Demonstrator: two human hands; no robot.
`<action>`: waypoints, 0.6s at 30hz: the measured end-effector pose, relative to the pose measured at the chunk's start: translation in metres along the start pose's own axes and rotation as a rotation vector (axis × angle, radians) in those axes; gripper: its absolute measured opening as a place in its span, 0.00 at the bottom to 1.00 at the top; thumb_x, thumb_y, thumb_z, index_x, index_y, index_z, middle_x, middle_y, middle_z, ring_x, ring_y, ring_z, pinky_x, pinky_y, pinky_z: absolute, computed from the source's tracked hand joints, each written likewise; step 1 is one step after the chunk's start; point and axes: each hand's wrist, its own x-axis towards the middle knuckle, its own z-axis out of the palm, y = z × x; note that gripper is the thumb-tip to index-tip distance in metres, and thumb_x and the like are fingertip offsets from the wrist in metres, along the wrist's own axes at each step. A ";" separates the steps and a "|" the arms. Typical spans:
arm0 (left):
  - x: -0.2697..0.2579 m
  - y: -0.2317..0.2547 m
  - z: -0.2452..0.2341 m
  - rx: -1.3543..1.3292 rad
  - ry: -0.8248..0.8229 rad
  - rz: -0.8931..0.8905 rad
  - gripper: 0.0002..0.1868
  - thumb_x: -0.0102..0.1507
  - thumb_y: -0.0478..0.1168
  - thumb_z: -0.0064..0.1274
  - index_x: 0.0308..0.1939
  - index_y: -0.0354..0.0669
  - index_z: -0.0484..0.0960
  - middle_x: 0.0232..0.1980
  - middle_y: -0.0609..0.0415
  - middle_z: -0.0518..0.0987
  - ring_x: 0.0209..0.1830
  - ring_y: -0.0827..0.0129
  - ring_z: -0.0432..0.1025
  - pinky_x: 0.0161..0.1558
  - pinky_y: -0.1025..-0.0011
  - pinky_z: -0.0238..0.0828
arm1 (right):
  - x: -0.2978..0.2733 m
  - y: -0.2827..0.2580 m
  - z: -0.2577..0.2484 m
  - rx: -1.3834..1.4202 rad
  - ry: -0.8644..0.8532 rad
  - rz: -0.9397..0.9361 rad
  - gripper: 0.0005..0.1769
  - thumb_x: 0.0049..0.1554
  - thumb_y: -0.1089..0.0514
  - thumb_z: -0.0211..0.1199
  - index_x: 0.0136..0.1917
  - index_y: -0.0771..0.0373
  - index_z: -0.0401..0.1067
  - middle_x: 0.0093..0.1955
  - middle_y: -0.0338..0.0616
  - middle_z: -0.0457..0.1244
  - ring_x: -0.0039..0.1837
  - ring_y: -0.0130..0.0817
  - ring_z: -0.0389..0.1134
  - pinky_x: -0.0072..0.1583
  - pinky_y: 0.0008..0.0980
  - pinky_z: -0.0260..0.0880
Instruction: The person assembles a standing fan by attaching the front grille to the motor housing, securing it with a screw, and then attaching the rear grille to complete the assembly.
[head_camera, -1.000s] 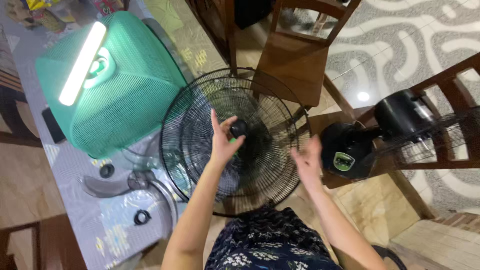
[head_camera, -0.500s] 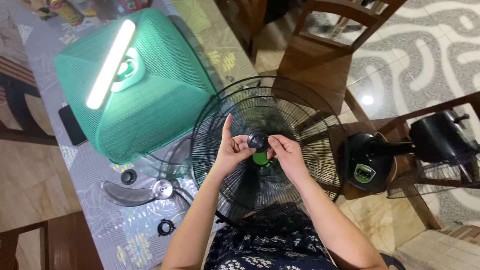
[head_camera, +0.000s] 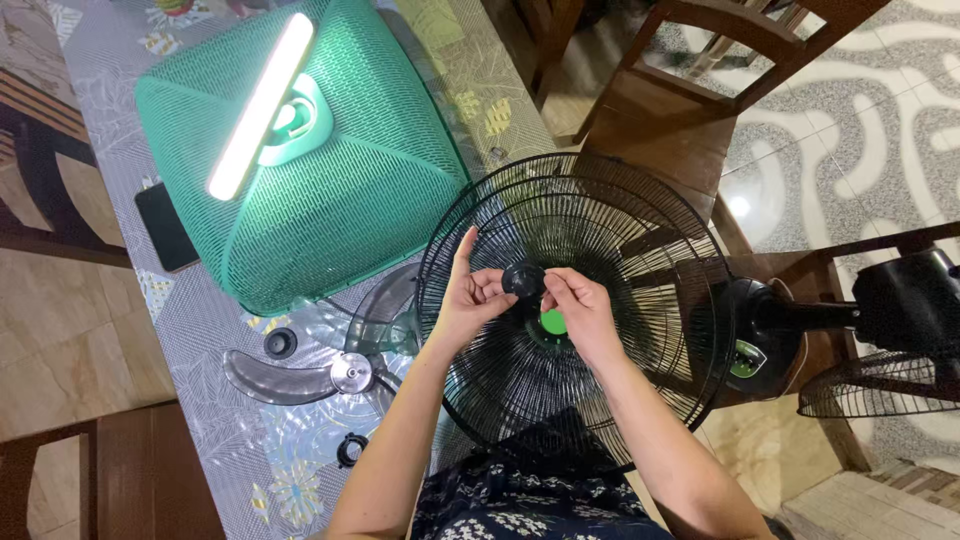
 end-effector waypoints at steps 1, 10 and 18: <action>-0.001 0.000 -0.002 0.003 0.009 -0.004 0.62 0.59 0.17 0.55 0.84 0.51 0.29 0.50 0.47 0.80 0.47 0.72 0.77 0.52 0.73 0.75 | 0.001 0.000 0.002 0.019 0.003 0.007 0.11 0.66 0.58 0.58 0.54 0.67 0.77 0.36 0.34 0.66 0.39 0.20 0.66 0.43 0.21 0.66; -0.001 0.005 -0.010 0.000 -0.001 -0.004 0.61 0.59 0.17 0.55 0.84 0.50 0.31 0.50 0.47 0.81 0.48 0.71 0.78 0.53 0.72 0.76 | 0.003 0.001 0.010 0.039 0.000 0.007 0.12 0.66 0.58 0.57 0.56 0.68 0.76 0.38 0.34 0.66 0.40 0.20 0.66 0.42 0.20 0.64; 0.000 0.016 -0.020 -0.010 0.022 -0.007 0.57 0.59 0.20 0.54 0.84 0.50 0.37 0.50 0.46 0.81 0.45 0.72 0.76 0.52 0.72 0.76 | 0.002 -0.006 0.025 0.056 0.004 0.040 0.14 0.66 0.57 0.56 0.59 0.67 0.75 0.41 0.36 0.67 0.40 0.21 0.66 0.41 0.20 0.62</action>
